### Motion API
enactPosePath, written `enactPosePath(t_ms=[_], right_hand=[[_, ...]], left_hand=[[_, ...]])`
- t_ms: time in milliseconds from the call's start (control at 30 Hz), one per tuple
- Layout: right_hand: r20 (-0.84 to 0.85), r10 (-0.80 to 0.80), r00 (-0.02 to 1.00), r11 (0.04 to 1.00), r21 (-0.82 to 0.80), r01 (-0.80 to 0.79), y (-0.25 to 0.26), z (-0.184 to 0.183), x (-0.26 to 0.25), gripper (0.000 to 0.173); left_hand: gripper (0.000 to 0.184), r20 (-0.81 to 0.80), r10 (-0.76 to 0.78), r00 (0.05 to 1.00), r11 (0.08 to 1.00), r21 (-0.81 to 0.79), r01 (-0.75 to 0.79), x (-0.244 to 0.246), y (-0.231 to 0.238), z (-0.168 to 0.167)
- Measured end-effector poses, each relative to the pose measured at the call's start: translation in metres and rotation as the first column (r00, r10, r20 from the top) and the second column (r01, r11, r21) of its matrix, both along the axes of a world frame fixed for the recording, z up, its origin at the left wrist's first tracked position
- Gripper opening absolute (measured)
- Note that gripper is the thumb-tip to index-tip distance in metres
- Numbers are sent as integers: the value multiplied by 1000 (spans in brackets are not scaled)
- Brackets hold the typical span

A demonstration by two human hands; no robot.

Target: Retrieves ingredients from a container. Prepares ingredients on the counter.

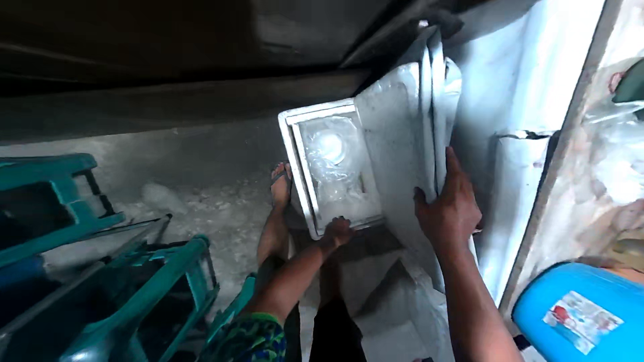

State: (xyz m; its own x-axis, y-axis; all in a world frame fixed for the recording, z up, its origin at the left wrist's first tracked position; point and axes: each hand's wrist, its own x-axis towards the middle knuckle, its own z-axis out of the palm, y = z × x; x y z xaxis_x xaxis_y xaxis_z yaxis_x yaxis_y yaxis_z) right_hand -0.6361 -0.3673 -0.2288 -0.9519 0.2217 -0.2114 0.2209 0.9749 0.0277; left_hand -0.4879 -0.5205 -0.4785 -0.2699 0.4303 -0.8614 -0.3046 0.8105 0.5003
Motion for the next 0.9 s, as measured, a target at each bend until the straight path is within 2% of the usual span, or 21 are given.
enactPosePath(t_ms=[100, 200, 233, 300, 400, 467, 500, 533, 567, 600, 633, 700, 767, 833, 900], right_hand=[[-29, -3, 1000, 1000, 0, 3, 8, -7, 1, 92], [-57, 1, 998, 1000, 5, 0, 10, -13, 4, 91], [-74, 11, 997, 1000, 7, -11, 11, -15, 5, 90], [-86, 15, 996, 1000, -8, -15, 13, -17, 6, 92], [-73, 20, 997, 999, -27, -22, 17, -18, 5, 93], [-57, 26, 998, 999, -37, -29, 18, -17, 6, 93], [-58, 28, 998, 999, -42, -30, 18, -17, 5, 93], [-61, 29, 998, 998, -49, -32, 18, -16, 5, 93], [-61, 30, 998, 998, -52, -33, 17, -16, 5, 94], [-62, 33, 998, 998, -56, -36, 18, -16, 6, 94], [-65, 38, 997, 997, -60, -42, 18, -16, 5, 94], [-64, 43, 997, 997, -56, -47, 19, -16, 4, 93], [-62, 39, 997, 997, -59, -42, 19, -16, 4, 94], [-47, 26, 999, 997, -65, -29, 18, -15, 4, 93], [-41, 14, 999, 997, -70, -17, 18, -15, 3, 93]], left_hand=[[44, -68, -93, 993, 996, -4, 93, -8, -3, -38], [38, -267, -221, 938, 970, 42, 240, -16, 4, -83], [40, -329, -258, 909, 957, 44, 287, -21, 6, -96], [59, -377, -346, 859, 934, -52, 353, -28, 6, -114], [72, -201, -371, 907, 892, -350, 287, -34, -1, -132], [62, -40, -301, 953, 840, -484, 245, -35, -2, -137], [52, 28, -302, 953, 814, -513, 273, -35, 1, -132], [42, 123, -357, 926, 781, -504, 368, -37, 3, -119], [34, 140, -467, 873, 759, -442, 477, -32, 3, -111], [27, 71, -574, 815, 747, -361, 558, -23, 1, -102], [24, -53, -608, 792, 770, -280, 573, -15, -2, -94], [25, -285, -551, 784, 834, -166, 526, 0, -3, -98], [27, -381, -473, 794, 874, -87, 479, 9, 0, -96], [33, -372, -364, 854, 919, 5, 394, 12, -5, -76], [42, -245, -252, 936, 960, 59, 274, 7, -14, -40]])
